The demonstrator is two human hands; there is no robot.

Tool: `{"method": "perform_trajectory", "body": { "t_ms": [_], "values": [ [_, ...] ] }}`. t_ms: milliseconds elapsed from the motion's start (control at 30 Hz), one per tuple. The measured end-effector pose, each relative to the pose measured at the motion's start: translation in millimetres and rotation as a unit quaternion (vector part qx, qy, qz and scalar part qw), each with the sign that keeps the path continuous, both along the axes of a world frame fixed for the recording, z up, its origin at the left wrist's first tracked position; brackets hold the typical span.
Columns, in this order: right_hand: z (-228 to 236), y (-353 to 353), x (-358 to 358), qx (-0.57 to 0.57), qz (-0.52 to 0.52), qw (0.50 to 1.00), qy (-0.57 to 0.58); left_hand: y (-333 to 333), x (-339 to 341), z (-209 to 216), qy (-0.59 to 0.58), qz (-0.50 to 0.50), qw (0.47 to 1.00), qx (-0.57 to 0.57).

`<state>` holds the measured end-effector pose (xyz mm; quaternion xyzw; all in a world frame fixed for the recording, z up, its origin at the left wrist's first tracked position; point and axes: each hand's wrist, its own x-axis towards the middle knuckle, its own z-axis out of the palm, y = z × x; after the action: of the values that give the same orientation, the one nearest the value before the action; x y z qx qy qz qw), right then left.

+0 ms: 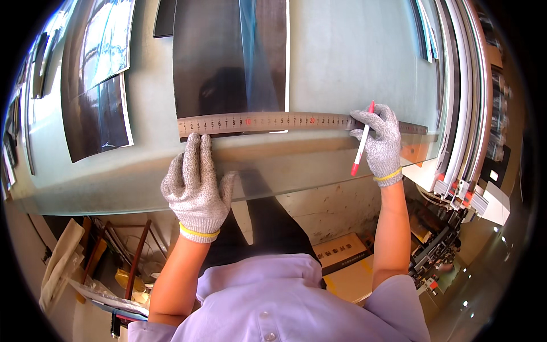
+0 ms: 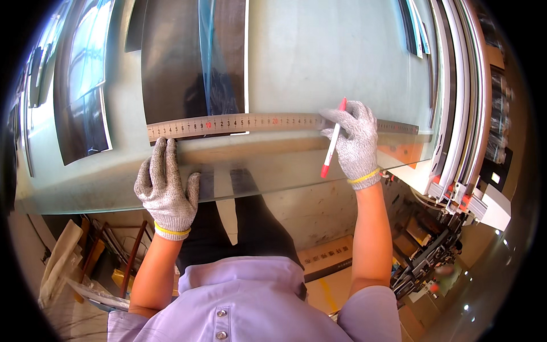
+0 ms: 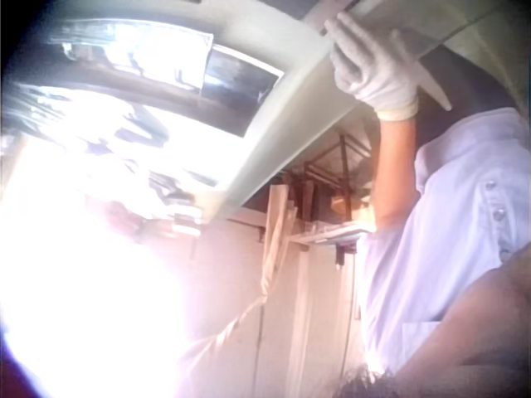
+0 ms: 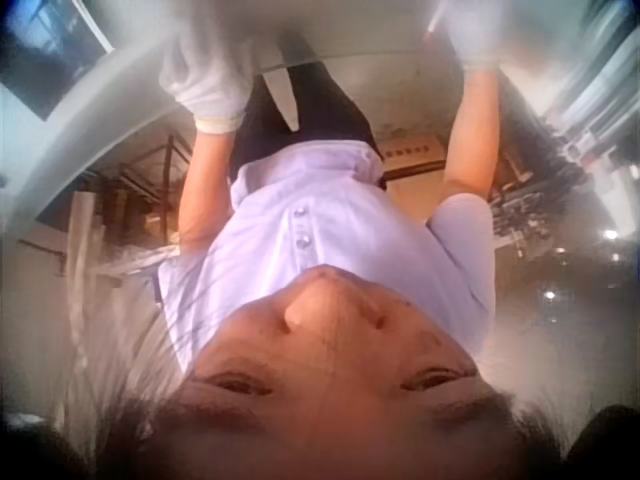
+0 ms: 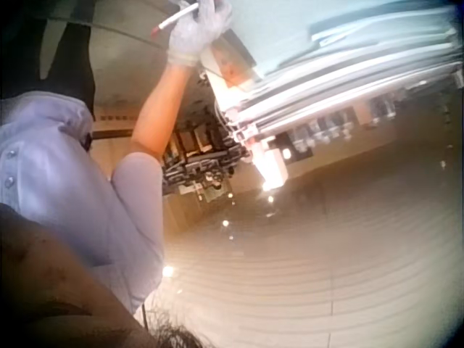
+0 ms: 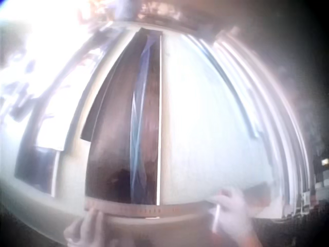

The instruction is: The person measures and marks several dark rectangular panels on a workbench using a metal ruler and a red marker. They repeatedly align the ruler, make marks, and reposition the panels to continue marking different sections.

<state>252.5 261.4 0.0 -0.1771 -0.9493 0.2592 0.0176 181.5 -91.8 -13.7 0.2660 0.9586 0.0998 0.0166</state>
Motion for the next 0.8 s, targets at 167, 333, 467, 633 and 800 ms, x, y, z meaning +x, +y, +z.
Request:
{"method": "perform_trajectory", "body": {
  "t_ms": [167, 333, 467, 633, 800],
  "values": [
    [-0.2, 1.0, 0.4, -0.001, -0.006, 1.000, -0.005, 0.3, 0.1, -1.5, 0.004, -0.003, 1.000, 0.000],
    [-1.4, 1.7, -1.5, -0.001, 0.003, 1.000, 0.001, -0.8, -3.1, -2.7, 0.039, -0.013, 0.999, -0.004],
    [2.7, -2.4, -4.2, -0.016, -0.002, 1.000, 0.003, -0.9, -3.3, -1.6, 0.018, -0.007, 1.000, 0.003],
    [1.4, -1.2, -1.5, -0.035, -0.016, 0.999, 0.000, -0.5, -1.1, 1.7, -0.005, 0.000, 1.000, 0.002],
    [0.4, -0.8, -1.1, -0.022, -0.012, 1.000, -0.002, -1.0, -1.7, -0.9, -0.002, -0.001, 1.000, 0.006]
  ]
}}
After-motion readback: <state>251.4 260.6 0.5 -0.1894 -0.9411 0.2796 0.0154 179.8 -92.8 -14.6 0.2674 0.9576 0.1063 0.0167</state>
